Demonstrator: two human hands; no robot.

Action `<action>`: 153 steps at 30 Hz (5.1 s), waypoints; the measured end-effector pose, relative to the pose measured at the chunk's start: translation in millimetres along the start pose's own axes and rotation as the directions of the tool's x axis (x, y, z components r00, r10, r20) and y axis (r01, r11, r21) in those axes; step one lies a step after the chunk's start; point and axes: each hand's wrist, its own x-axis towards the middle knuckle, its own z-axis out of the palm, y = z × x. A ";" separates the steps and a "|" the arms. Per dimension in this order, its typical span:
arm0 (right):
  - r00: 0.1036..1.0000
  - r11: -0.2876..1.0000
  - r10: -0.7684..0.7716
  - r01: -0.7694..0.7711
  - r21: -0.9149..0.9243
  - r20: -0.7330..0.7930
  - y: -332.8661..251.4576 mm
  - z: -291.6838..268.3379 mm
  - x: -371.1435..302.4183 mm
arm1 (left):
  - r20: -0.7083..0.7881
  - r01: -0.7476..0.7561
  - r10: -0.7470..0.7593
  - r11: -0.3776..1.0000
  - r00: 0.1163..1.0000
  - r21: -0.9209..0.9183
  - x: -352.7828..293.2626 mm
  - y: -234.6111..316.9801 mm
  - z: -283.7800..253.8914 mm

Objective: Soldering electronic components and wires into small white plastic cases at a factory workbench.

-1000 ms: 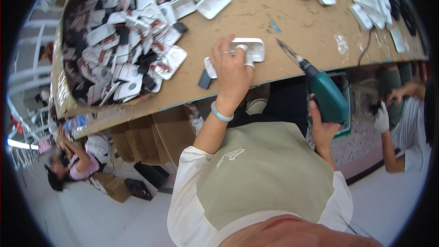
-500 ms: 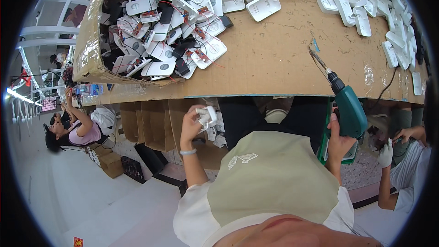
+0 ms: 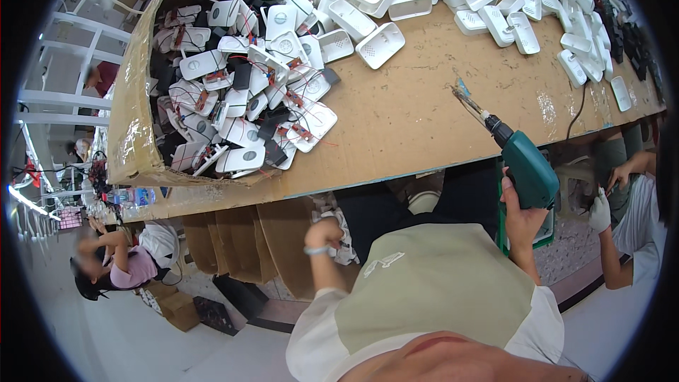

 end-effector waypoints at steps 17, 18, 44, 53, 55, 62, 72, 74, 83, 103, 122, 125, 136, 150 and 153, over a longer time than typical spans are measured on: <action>0.995 1.000 -0.008 0.011 0.022 -0.099 20.2 -10.3 17.0 | -0.631 -0.459 0.774 0.541 -0.056 0.704 -126.1 229.9 -128.3; 0.997 1.000 -0.001 0.003 0.029 -0.082 23.0 -8.9 22.1 | -0.629 -0.457 0.777 0.550 -0.028 0.699 -127.8 225.2 -121.7; 0.997 0.995 0.009 -0.016 0.098 0.072 7.6 -0.2 26.0 | -0.862 -0.679 0.323 0.531 -0.391 0.508 -170.3 166.0 -99.0; 0.978 0.999 0.031 -0.037 0.025 0.207 28.8 2.0 21.9 | -0.854 -0.691 0.487 0.555 -0.183 0.464 -144.4 210.9 -39.8; 0.972 0.996 0.076 -0.083 0.022 0.222 26.8 4.8 21.8 | -0.824 -0.623 0.544 0.593 -0.158 0.511 -143.0 218.1 -38.4; 0.954 0.991 -0.122 0.134 -0.026 0.274 32.4 18.5 35.2 | -0.706 -0.264 0.640 0.656 -0.302 0.707 -160.5 250.4 -74.6; 0.881 0.921 -0.327 0.378 -0.093 0.341 33.4 42.9 53.2 | -0.771 -0.441 0.595 0.643 -0.226 0.626 -121.9 255.2 -78.8; 0.875 0.916 -0.328 0.387 -0.107 0.355 32.0 44.6 53.3 | -0.770 -0.421 0.597 0.653 -0.225 0.629 -122.2 256.6 -79.5; 0.873 0.920 -0.299 0.371 -0.126 0.385 36.1 51.0 53.5 | -0.787 -0.395 0.586 0.688 -0.191 0.608 -123.4 257.7 -77.2; 0.858 0.910 -0.268 0.375 -0.178 0.438 29.6 49.2 55.5 | -0.796 -0.390 0.576 0.700 -0.188 0.598 -125.0 260.8 -76.9; 0.989 0.999 0.044 -0.045 0.001 0.138 15.4 10.8 21.3 | -0.794 -0.305 0.584 0.735 -0.170 0.606 -128.7 260.0 -77.7; 0.994 0.999 0.040 -0.043 0.028 0.101 21.7 6.2 19.2 | -0.775 -0.239 0.613 0.738 -0.155 0.631 -133.2 251.5 -78.9; 0.994 0.996 0.074 -0.078 0.052 0.081 18.6 4.3 20.9 | -0.854 -0.911 0.465 0.412 0.235 -0.027 -163.7 147.0 -49.4; 0.985 0.998 0.055 -0.058 0.016 0.165 10.5 13.9 14.2 | -0.896 -0.955 0.436 0.291 0.084 0.052 -136.8 214.1 -58.4; 0.979 0.998 0.051 -0.056 0.017 0.199 10.6 21.7 18.2 | -0.899 -0.894 0.438 0.408 0.012 0.187 -136.4 230.0 -67.2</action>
